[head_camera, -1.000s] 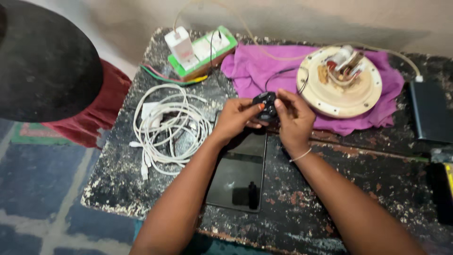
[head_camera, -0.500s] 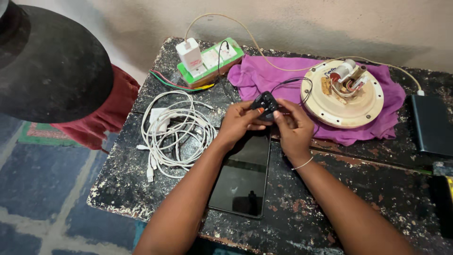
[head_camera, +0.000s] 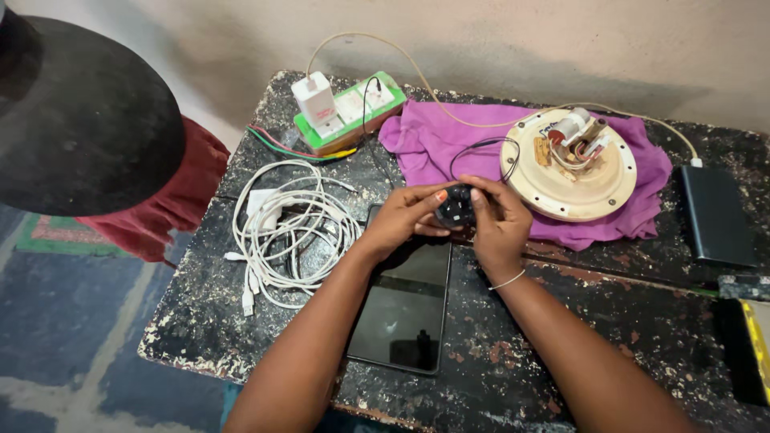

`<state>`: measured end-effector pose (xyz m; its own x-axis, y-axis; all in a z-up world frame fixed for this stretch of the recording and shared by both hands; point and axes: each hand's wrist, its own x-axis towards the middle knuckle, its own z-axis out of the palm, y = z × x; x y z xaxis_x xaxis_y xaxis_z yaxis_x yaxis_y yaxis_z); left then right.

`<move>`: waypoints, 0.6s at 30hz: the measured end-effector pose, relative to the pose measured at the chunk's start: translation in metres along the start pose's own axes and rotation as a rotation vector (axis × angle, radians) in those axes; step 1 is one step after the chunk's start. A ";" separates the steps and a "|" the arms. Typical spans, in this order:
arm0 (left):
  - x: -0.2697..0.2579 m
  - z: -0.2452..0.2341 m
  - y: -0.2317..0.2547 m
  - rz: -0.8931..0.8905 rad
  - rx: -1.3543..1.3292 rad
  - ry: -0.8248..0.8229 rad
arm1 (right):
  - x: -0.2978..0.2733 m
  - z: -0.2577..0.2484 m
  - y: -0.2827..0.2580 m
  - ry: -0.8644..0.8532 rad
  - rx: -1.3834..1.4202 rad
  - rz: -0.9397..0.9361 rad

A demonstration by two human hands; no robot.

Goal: The person holds a small black electronic device and repeatedly opens and closes its casing while seated at a cluttered table. They manipulate the device with both hands, occasionally adjusting its position, but do not connect it to any other component or power source.

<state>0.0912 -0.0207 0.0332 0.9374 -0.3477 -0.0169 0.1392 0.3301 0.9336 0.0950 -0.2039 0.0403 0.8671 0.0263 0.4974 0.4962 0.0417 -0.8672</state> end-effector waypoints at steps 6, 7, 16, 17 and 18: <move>0.001 0.002 0.004 -0.072 -0.169 0.044 | 0.003 0.001 -0.006 0.016 0.111 0.018; 0.002 0.001 0.004 -0.078 -0.197 0.055 | 0.003 0.001 -0.008 0.024 0.071 -0.014; 0.002 -0.002 0.004 -0.011 -0.211 0.164 | 0.010 -0.003 -0.031 -0.065 -0.521 -0.382; 0.002 -0.001 0.005 -0.018 -0.201 0.174 | 0.010 -0.003 -0.033 -0.070 -0.553 -0.404; 0.002 -0.001 0.005 -0.025 -0.191 0.183 | 0.010 -0.002 -0.034 -0.075 -0.586 -0.425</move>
<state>0.0937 -0.0187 0.0378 0.9726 -0.1989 -0.1202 0.2048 0.4888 0.8480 0.0872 -0.2072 0.0752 0.5992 0.1957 0.7763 0.7496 -0.4775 -0.4583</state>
